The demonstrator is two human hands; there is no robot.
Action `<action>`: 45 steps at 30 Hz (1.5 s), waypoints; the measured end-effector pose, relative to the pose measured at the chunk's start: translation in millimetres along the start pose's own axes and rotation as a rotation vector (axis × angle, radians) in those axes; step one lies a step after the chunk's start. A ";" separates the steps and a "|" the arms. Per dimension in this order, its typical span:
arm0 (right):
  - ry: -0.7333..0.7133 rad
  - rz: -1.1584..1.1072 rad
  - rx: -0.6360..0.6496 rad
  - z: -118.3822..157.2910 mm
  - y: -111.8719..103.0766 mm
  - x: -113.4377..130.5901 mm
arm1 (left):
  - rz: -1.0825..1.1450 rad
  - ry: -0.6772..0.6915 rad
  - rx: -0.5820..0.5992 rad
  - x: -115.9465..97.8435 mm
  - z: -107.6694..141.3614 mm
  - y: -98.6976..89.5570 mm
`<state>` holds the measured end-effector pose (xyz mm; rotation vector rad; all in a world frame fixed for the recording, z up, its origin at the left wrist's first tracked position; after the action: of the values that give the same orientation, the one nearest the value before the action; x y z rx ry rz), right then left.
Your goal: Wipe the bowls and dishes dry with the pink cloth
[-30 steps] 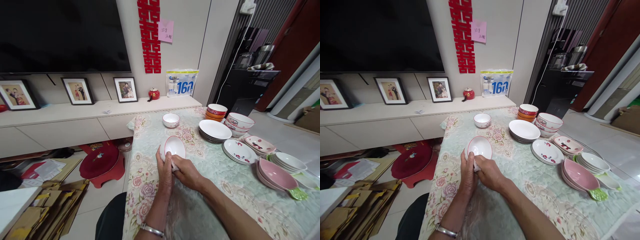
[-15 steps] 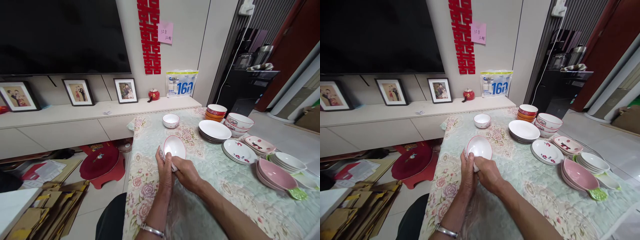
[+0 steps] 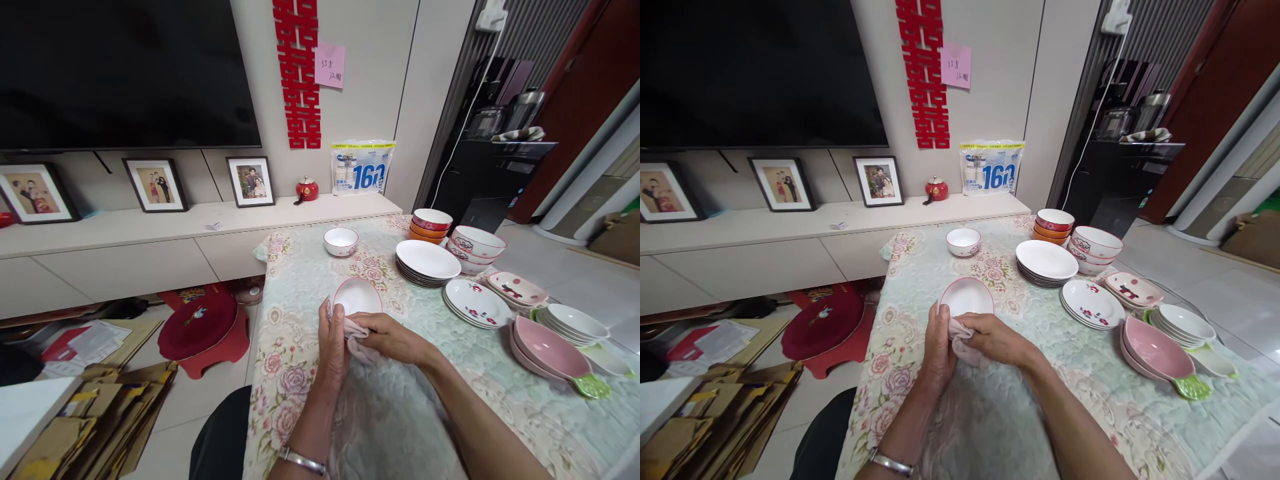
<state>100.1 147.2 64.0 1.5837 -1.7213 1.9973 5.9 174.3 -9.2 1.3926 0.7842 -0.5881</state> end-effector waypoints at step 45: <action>0.487 -0.359 -0.764 28.1 -43.8 -100.0 | -0.360 0.112 0.228 -18.0 11.9 21.6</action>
<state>191.8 195.4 19.4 0.9529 -1.5646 1.1879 12.9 163.3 18.5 1.5126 1.0964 -0.9065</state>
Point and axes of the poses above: each hand's wrist, its own z-axis away from the middle knuckle, its own y-axis out of the palm, x = y × z, the point moved 8 cm from there along -z, towards the middle knuckle, and after that the axes turned 10 degrees about z, right-handed, at the moved point
